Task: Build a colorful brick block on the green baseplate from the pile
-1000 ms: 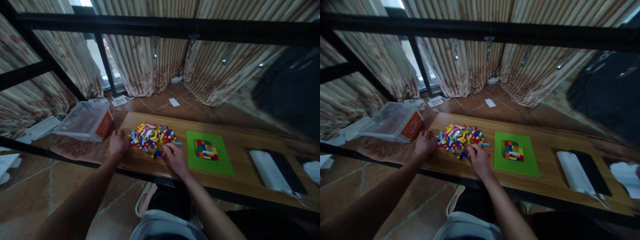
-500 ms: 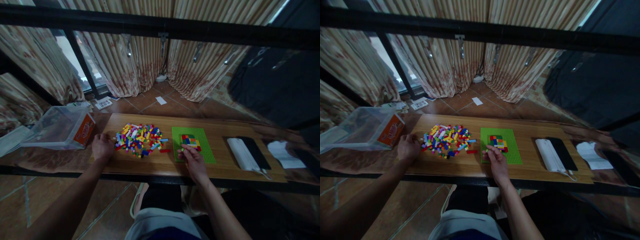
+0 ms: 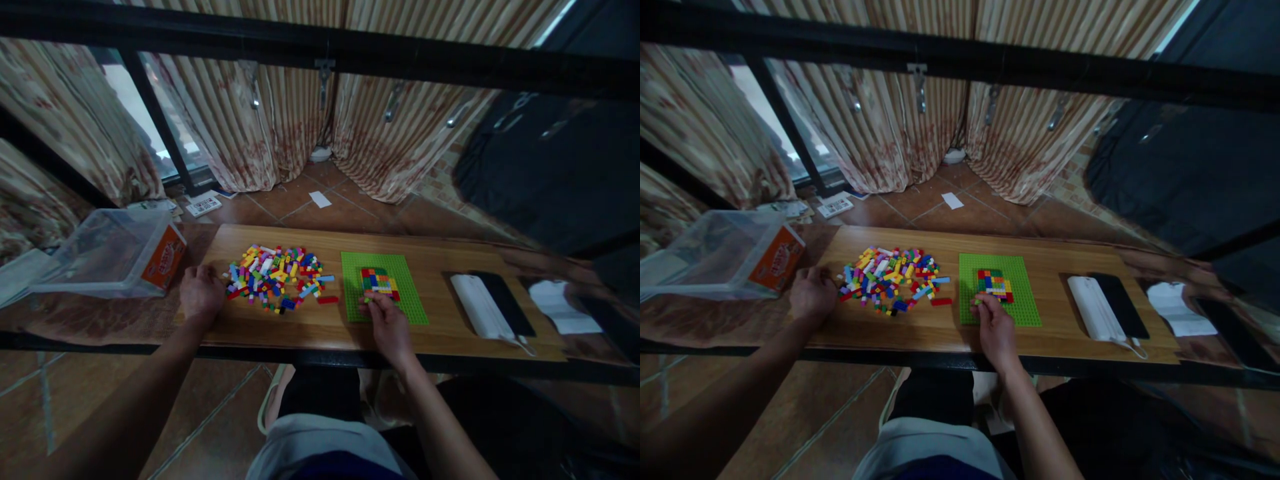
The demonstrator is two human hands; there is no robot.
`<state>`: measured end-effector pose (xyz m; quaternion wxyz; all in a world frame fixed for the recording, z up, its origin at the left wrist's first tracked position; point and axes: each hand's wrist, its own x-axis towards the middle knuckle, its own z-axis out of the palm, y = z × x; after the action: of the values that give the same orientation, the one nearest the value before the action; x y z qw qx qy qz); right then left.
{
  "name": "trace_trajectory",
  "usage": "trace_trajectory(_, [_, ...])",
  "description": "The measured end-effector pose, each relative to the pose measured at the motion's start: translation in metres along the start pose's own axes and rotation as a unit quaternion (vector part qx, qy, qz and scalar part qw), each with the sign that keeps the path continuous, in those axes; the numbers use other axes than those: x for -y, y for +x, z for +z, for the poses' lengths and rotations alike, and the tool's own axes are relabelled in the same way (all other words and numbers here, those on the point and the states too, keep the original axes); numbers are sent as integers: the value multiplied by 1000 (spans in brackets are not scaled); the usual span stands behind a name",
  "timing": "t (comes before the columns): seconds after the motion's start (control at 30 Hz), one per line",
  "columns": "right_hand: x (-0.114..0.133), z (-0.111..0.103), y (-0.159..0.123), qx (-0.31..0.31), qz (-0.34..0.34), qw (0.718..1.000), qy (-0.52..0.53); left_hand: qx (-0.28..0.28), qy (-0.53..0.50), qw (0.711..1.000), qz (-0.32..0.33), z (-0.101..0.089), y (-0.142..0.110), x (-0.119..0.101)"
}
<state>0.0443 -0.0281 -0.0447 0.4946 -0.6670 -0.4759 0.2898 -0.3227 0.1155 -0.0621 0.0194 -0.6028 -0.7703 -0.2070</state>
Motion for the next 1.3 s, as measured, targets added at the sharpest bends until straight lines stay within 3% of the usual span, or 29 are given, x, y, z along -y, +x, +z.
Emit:
trace_trajectory(0.17, [-10,-34,18,-68,-45,989,-123,2,1,1000,3,1,1,1])
trace_trajectory(0.3, [-20,-48,40,-84,-101,982,-134,-5,4,1000,8,2,1,1])
trace_trajectory(0.6, [-35,-42,52,-17,-108,978,-176,0,-9,1000,2,-3,0,-2])
trace_trajectory(1.13, [-38,-43,56,2,-110,976,-189,2,-4,1000,-2,0,1,0])
trace_trajectory(1.3, [-38,-45,57,-9,-92,986,-136,-1,-2,1000,3,2,1,0])
